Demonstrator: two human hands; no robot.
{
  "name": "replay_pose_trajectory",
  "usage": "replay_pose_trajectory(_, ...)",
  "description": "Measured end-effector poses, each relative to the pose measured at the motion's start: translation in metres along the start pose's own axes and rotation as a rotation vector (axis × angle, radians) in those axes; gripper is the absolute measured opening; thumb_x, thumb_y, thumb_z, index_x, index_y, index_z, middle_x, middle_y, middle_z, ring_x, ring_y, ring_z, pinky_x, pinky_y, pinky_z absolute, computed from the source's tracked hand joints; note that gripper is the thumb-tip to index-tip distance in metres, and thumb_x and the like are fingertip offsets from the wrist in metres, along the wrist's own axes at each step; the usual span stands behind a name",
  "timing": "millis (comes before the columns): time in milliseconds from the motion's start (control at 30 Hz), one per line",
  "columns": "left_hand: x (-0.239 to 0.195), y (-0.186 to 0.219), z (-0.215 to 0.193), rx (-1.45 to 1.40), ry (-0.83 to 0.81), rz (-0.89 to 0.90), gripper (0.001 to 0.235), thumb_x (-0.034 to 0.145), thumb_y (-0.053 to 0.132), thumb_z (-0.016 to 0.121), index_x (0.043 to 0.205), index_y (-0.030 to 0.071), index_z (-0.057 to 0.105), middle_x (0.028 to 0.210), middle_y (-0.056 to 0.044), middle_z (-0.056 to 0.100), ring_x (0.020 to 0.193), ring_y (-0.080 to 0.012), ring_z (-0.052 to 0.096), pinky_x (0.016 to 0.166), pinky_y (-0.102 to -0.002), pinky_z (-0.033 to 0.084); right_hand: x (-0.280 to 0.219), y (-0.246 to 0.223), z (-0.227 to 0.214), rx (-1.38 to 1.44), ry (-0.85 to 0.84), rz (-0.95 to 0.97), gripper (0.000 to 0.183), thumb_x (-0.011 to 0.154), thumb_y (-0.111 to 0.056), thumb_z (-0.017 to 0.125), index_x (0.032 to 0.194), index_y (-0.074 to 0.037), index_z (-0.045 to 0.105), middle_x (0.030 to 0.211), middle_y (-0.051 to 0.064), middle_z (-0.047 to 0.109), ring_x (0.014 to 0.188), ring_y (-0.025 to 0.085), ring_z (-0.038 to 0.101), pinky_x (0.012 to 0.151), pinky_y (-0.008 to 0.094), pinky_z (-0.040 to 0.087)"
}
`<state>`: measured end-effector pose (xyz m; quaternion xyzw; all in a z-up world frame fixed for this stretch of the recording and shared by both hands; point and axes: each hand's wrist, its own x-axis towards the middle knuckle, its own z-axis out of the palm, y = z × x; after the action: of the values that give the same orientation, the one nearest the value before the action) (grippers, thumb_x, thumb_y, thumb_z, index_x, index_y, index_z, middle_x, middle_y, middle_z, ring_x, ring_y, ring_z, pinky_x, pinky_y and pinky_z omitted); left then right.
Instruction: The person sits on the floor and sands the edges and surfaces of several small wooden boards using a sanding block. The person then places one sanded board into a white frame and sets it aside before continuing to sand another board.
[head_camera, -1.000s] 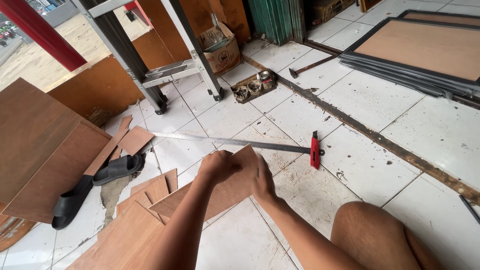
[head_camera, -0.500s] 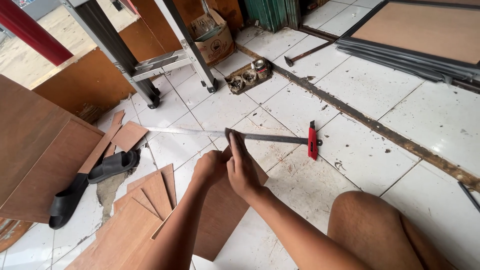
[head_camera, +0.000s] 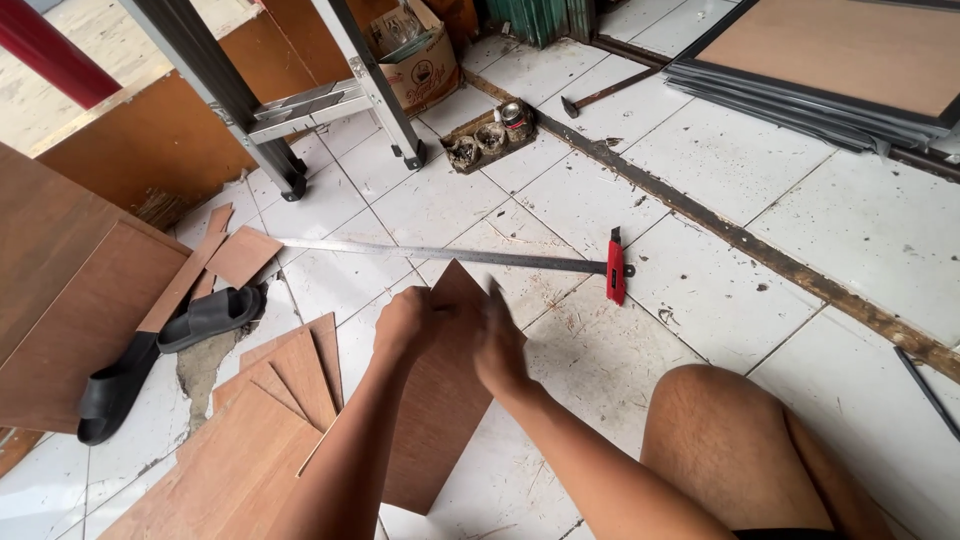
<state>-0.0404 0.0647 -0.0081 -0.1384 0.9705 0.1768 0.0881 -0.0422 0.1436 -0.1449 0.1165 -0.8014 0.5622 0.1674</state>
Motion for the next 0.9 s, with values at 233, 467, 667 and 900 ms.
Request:
replay_pose_trajectory(233, -0.005, 0.003, 0.006, 0.044, 0.024, 0.025, 0.024, 0.072, 0.017, 0.058, 0.091, 0.006, 0.067, 0.081, -0.014, 0.065, 0.084, -0.034, 0.064, 0.07, -0.041, 0.053, 0.02, -0.033, -0.02, 0.024, -0.047, -0.05, 0.059, 0.076, 0.011, 0.04, 0.132, 0.007, 0.024, 0.132, 0.029, 0.031, 0.122, 0.039, 0.033, 0.102, 0.044, 0.029)
replay_pose_trajectory(467, -0.015, 0.004, 0.01, 0.121, 0.072, 0.075, 0.021, 0.072, 0.019, 0.06, 0.09, 0.011, 0.069, 0.078, -0.01, 0.066, 0.08, -0.031, 0.065, 0.067, -0.04, 0.054, -0.004, 0.051, -0.004, -0.044, -0.168, 0.209, 0.041, 0.086, -0.012, 0.036, 0.126, -0.004, 0.039, 0.12, 0.019, 0.049, 0.114, 0.033, 0.046, 0.096, 0.043, 0.038)
replay_pose_trajectory(667, -0.014, 0.002, 0.016, 0.215, 0.086, 0.183, 0.021, 0.076, 0.023, 0.058, 0.092, 0.014, 0.069, 0.077, -0.008, 0.066, 0.076, -0.0276, 0.066, 0.066, -0.037, 0.055, 0.029, -0.038, -0.051, 0.181, -0.079, 0.207, 0.043, 0.08, -0.003, 0.035, 0.122, -0.004, 0.046, 0.12, 0.021, 0.051, 0.115, 0.035, 0.045, 0.098, 0.045, 0.036)
replay_pose_trajectory(900, -0.019, -0.003, 0.005, 0.271, 0.074, 0.333, 0.023, 0.077, 0.026, 0.06, 0.096, 0.014, 0.068, 0.078, -0.008, 0.067, 0.075, -0.0275, 0.066, 0.066, -0.035, 0.054, -0.014, 0.056, -0.025, 0.007, -0.277, 0.48, 0.045, 0.085, -0.019, 0.032, 0.129, -0.012, 0.038, 0.126, 0.013, 0.048, 0.117, 0.029, 0.045, 0.096, 0.046, 0.036)
